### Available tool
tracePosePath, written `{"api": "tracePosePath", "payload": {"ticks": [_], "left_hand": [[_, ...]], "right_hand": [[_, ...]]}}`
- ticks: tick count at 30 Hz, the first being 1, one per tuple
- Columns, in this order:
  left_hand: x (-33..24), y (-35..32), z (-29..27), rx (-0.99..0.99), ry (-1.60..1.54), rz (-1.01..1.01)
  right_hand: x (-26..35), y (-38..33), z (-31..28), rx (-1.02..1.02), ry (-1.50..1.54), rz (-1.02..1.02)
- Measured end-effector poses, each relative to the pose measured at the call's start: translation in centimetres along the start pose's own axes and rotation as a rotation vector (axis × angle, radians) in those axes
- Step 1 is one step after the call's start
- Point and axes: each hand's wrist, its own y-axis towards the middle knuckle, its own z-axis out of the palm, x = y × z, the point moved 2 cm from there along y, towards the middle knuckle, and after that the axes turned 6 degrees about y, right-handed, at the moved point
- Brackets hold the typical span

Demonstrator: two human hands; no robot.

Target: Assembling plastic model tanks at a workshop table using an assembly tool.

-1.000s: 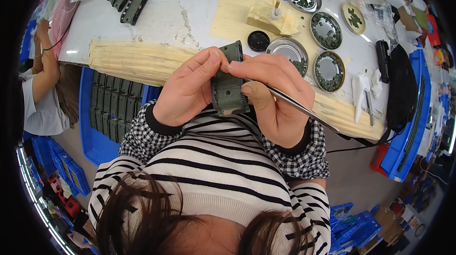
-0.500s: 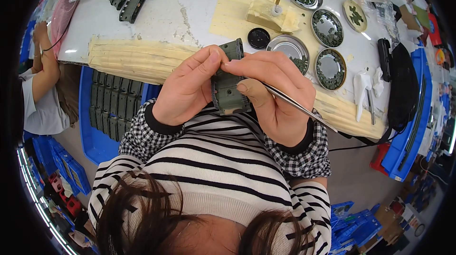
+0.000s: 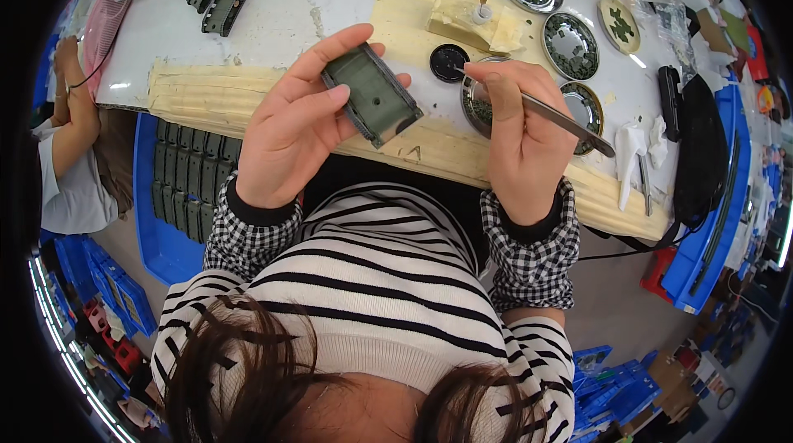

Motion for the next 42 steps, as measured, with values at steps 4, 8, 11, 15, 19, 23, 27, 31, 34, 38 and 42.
{"api": "tracePosePath", "payload": {"ticks": [4,8,11,15,19,23,27,31,34,38,42], "left_hand": [[-0.2,0.2,-0.2,-0.033,-0.022,0.032],[0.1,0.3,-0.3,-0.053,-0.029,0.037],[0.2,0.4,-0.5,-0.061,-0.033,0.046],[0.2,0.5,-0.4,-0.079,-0.049,0.056],[0.0,0.5,-0.5,-0.094,-0.073,0.064],[-0.1,0.6,-0.2,-0.084,-0.094,0.051],[-0.1,0.8,0.2,-0.056,-0.092,0.03],[-0.1,0.7,0.2,-0.057,-0.088,0.022],[-0.1,0.7,0.2,-0.06,-0.097,0.028],[0.0,0.7,0.2,-0.062,-0.106,0.017],[0.1,0.6,0.1,-0.068,-0.106,0.019]], "right_hand": [[-1.2,0.4,0.4,0.015,-0.171,-0.035],[-1.2,0.5,0.7,0.039,-0.21,-0.037],[-1.2,0.6,0.7,0.055,-0.23,-0.052],[-1.0,0.6,0.7,0.036,-0.223,-0.071],[0.9,0.3,0.0,-0.018,-0.095,-0.053],[3.5,-0.4,-0.1,0.183,0.02,-0.199],[3.8,-0.9,1.0,0.266,0.15,-0.207],[3.7,-1.3,1.4,0.269,0.174,-0.18],[3.7,-1.2,1.3,0.279,0.175,-0.164],[3.6,-1.2,1.3,0.274,0.174,-0.159],[3.8,-1.1,1.4,0.276,0.15,-0.17]]}}
